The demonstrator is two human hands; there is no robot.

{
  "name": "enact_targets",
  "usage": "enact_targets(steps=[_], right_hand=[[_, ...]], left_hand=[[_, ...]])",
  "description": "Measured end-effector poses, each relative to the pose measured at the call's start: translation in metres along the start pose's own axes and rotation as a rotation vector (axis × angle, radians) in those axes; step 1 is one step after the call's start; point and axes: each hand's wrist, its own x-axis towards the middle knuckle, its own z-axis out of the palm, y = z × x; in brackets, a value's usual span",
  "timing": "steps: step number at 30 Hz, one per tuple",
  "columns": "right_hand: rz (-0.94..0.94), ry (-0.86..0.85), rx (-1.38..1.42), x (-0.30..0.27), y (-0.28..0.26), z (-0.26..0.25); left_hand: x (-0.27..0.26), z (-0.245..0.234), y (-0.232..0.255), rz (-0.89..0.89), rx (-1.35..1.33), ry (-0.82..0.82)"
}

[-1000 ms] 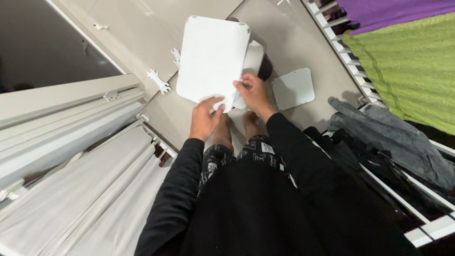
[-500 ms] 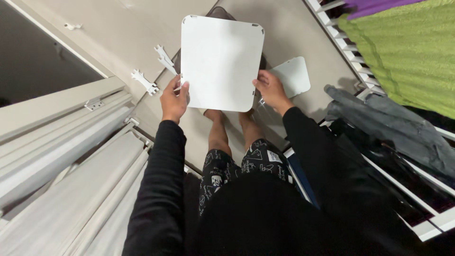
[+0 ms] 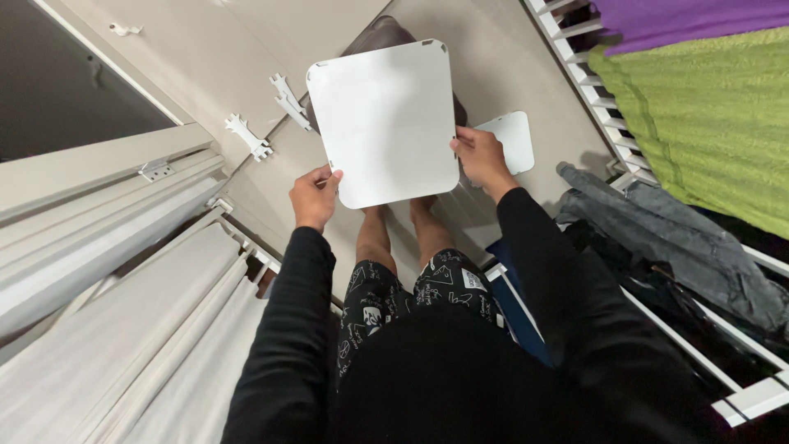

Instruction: The person assembles a small white plastic stool by hand. They connect multiple white plastic brackets to form the frame, then attach a white seat panel to the assembled frame.

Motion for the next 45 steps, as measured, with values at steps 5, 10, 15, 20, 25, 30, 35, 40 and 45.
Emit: enact_targets(steps=[5, 10, 15, 20, 25, 30, 35, 40, 45], right_hand=[[0.014, 0.047, 0.027, -0.002, -0.005, 0.005], [0.034, 0.089, 0.023, 0.002, 0.008, 0.000], [0.026, -0.005, 0.160, 0.009, 0.018, -0.002], [0.021, -0.067, 0.171, 0.002, 0.010, 0.006], [0.266, -0.176, 0.130, -0.014, -0.004, 0.003], [0.260, -0.205, 0.215, -0.010, 0.000, 0.001], [0.180, -0.133, 0.234, -0.001, 0.025, 0.009], [0.179, -0.091, 0.246, 0.004, 0.030, 0.016], [0.185, -0.137, 0.181, -0.002, 0.020, 0.005]], left_hand=[[0.003, 0.000, -0.004, -0.031, 0.049, 0.025], [-0.001, 0.007, -0.005, -0.012, -0.009, 0.014], [0.000, 0.005, -0.006, 0.000, -0.021, 0.028], [0.006, -0.003, -0.008, -0.066, -0.081, -0.024], [0.007, -0.003, -0.008, -0.036, -0.053, -0.095], [0.015, -0.001, -0.008, -0.083, -0.113, -0.171], [0.017, 0.001, -0.014, -0.067, -0.084, -0.158], [0.023, 0.003, -0.014, -0.069, -0.018, -0.139], [0.016, 0.003, -0.024, -0.116, -0.319, -0.241]])
